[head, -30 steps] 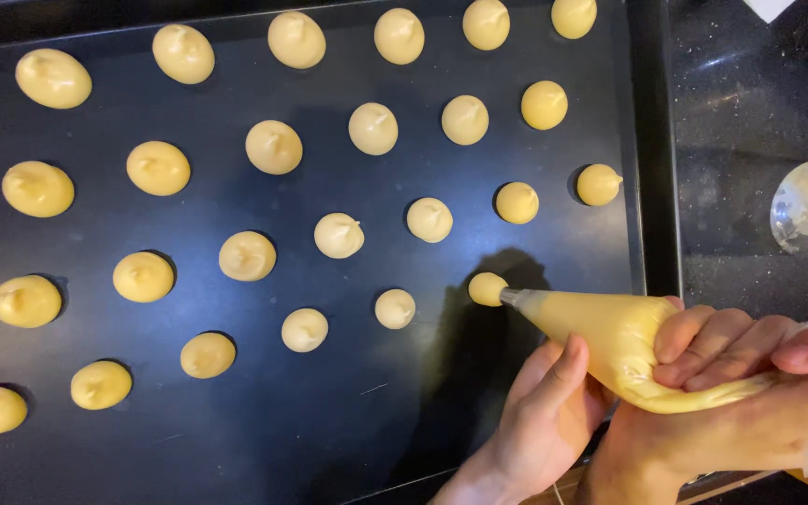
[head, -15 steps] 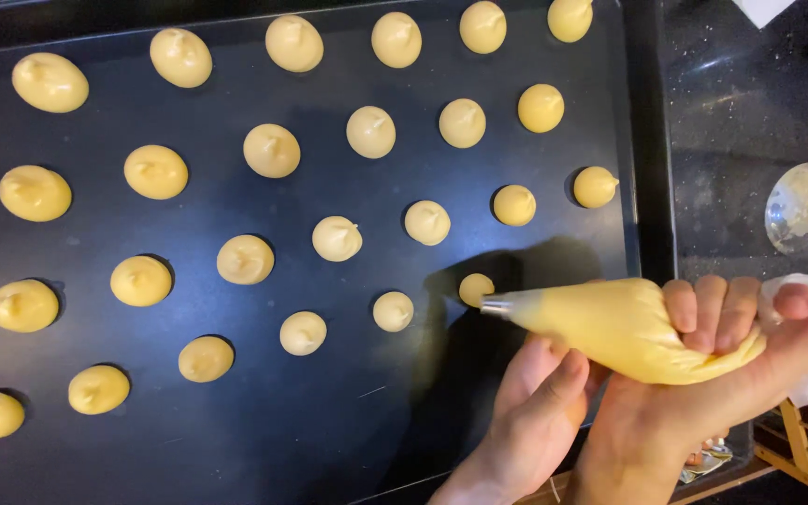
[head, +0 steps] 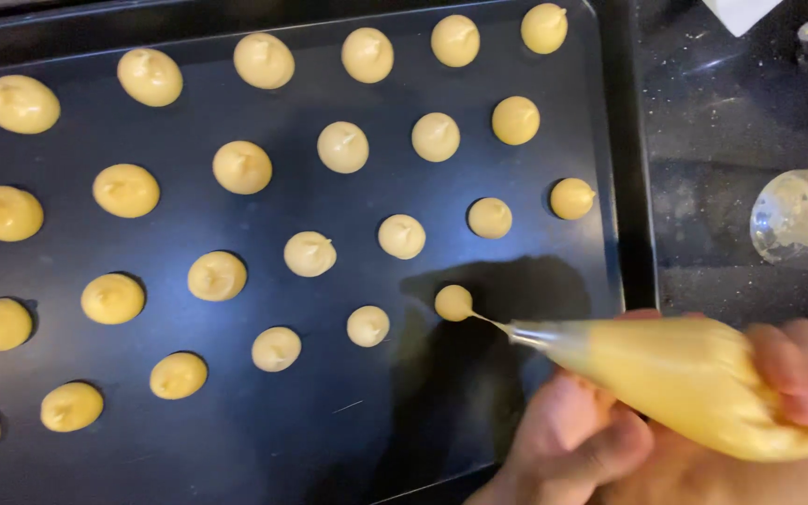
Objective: Piping batter from a pastry bag onto baking trays.
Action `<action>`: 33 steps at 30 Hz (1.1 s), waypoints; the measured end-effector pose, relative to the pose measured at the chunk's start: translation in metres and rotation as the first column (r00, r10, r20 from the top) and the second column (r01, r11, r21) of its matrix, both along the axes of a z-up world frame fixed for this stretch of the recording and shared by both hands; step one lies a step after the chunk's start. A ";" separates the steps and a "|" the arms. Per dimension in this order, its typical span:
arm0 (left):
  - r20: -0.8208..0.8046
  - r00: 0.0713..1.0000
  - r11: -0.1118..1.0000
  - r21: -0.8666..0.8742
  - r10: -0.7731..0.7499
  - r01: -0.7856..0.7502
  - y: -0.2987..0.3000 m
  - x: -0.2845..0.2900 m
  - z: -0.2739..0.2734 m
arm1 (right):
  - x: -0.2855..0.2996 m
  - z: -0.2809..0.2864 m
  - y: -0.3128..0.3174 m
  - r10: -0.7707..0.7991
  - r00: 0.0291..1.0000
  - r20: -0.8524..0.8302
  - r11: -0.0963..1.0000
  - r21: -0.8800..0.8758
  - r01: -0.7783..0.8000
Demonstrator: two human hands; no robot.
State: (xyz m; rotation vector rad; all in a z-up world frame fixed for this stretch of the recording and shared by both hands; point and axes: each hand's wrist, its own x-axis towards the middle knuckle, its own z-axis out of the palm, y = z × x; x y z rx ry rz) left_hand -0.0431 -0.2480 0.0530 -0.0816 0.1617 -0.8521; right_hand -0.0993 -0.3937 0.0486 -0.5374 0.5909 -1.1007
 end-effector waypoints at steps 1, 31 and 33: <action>-0.111 0.994 0.993 -0.116 -0.020 0.007 -0.002 0.010 0.021 | -0.011 -0.004 -0.010 0.028 0.992 0.122 0.997 0.073 -0.037; -0.038 0.989 0.986 0.082 -0.144 0.146 -0.069 -0.025 -0.047 | -0.046 -0.051 -0.054 0.118 0.940 -0.319 0.827 -0.493 -0.271; -0.044 0.989 0.986 0.083 -0.139 0.143 -0.069 -0.025 -0.047 | -0.038 -0.046 -0.049 0.164 0.931 -0.327 0.807 -0.499 -0.317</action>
